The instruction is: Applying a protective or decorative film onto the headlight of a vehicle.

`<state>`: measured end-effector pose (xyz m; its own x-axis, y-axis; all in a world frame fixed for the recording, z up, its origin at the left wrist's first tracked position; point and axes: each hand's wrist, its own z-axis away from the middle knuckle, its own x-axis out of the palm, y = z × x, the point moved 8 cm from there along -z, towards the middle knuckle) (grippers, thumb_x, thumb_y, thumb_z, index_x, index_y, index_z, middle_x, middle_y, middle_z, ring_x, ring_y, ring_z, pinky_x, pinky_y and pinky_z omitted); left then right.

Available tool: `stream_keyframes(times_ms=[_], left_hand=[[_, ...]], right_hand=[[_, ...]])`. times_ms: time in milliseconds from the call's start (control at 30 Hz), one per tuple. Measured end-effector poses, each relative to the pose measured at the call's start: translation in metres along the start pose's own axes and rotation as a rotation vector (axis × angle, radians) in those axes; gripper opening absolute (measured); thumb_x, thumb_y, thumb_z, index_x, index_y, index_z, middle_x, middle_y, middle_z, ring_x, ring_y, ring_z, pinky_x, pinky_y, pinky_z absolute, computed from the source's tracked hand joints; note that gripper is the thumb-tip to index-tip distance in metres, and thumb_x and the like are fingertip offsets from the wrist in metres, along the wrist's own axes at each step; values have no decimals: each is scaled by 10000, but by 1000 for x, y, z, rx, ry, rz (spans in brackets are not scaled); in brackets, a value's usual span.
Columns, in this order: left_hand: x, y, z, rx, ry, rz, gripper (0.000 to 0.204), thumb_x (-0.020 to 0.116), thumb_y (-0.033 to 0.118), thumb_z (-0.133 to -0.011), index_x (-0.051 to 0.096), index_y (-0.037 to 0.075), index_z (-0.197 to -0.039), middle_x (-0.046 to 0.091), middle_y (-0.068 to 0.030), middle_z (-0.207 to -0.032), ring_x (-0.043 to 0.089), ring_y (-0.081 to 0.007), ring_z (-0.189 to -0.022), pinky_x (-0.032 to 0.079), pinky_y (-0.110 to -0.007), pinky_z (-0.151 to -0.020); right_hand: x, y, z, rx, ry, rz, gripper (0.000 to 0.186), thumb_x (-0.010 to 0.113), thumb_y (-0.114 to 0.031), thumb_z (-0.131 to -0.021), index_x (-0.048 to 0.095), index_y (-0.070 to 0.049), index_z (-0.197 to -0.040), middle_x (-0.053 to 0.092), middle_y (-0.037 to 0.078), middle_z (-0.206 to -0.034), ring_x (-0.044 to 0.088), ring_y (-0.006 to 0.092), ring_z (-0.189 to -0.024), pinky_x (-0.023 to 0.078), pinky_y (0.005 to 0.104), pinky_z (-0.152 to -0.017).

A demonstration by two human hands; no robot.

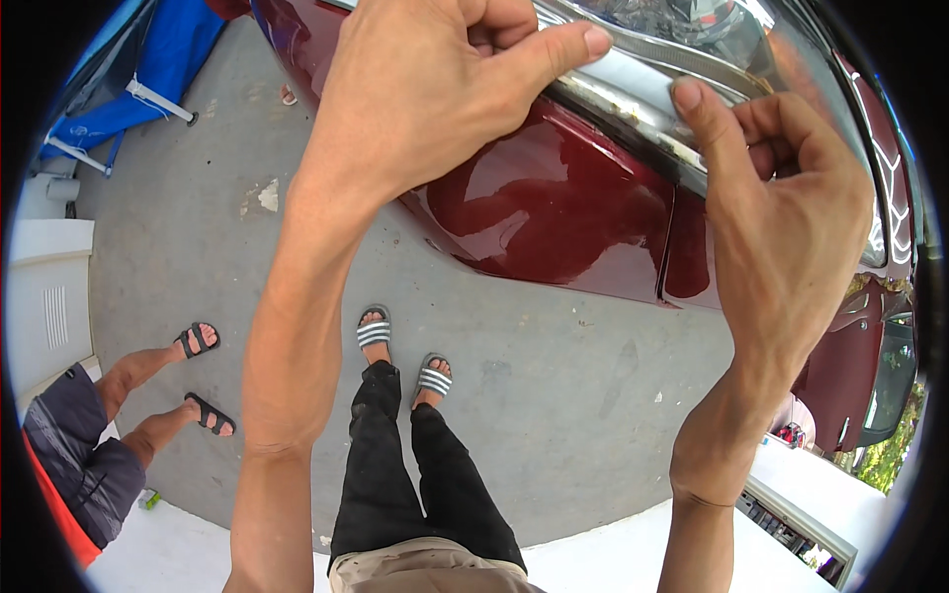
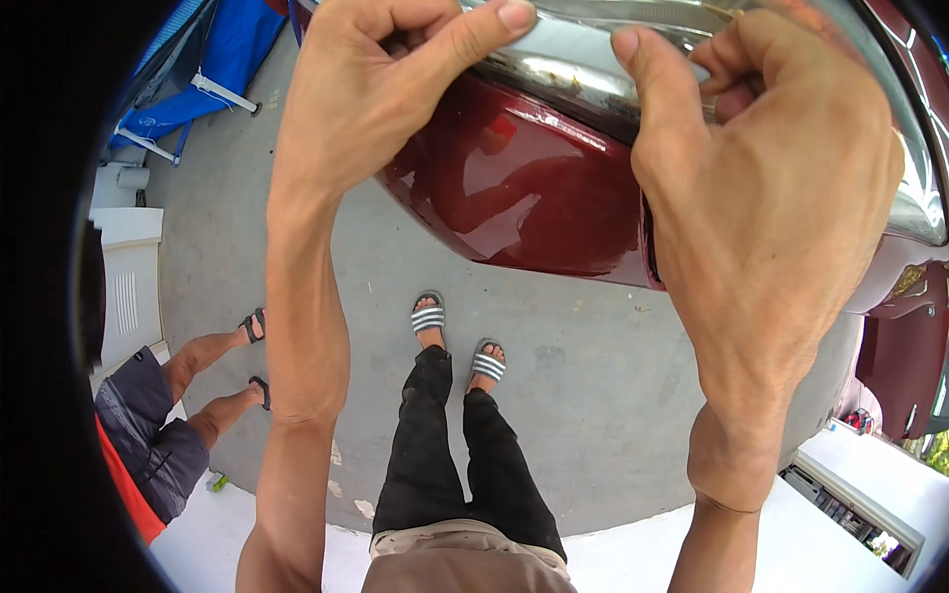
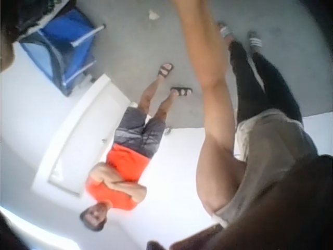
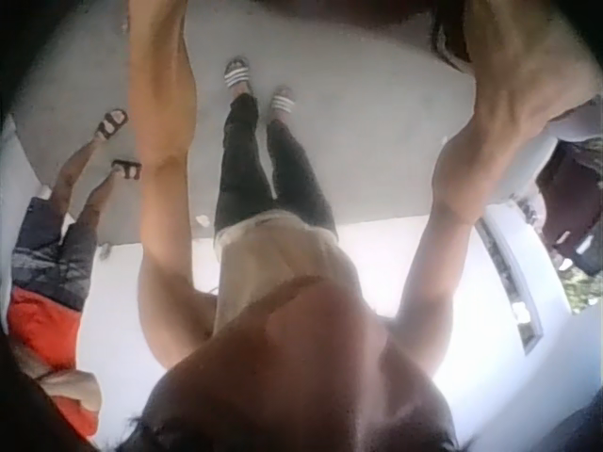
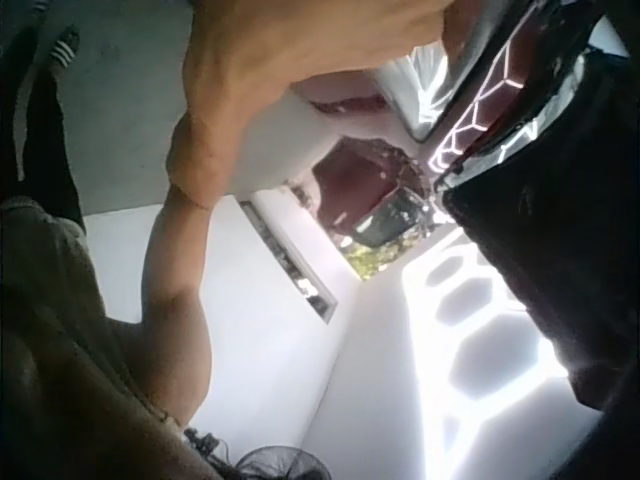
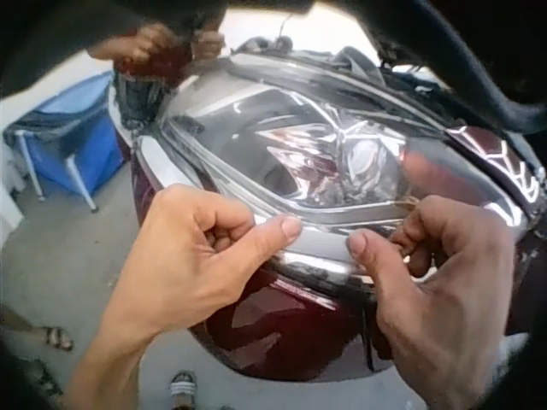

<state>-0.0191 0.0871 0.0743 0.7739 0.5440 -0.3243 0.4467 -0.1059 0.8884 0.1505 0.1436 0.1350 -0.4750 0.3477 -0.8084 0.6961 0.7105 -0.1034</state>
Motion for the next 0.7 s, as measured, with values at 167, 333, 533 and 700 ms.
stream_keyframes(times_ms=[167,333,533,700], left_hand=[[-2,-2,-3,-11,8,-44,511,732,134,-947,468,12,-526,331,64,-484,275,-28,-477,167,-280,-430],[1,-2,-1,4,49,-17,465,722,126,-953,529,-2,-550,390,59,-471,308,-20,-467,179,-273,-427],[-2,0,-2,49,58,-30,458,724,123,-949,535,-5,-553,400,57,-471,317,-20,-468,184,-268,-428],[2,-1,1,77,78,-20,463,731,109,-942,520,-1,-545,389,61,-474,306,-16,-469,180,-265,-426]], right_hand=[[8,5,-3,109,-35,-7,422,842,-432,-847,724,-34,-771,538,-40,-598,451,53,-553,331,213,-510],[8,8,1,178,16,-115,434,838,-476,-841,760,-50,-809,544,-40,-601,474,55,-552,365,196,-525],[9,16,0,172,-3,-96,459,834,-493,-840,771,-38,-831,565,-31,-609,498,55,-559,399,188,-544],[9,13,1,142,-5,-120,458,828,-494,-849,774,-39,-846,580,-25,-625,511,59,-573,422,189,-559]])
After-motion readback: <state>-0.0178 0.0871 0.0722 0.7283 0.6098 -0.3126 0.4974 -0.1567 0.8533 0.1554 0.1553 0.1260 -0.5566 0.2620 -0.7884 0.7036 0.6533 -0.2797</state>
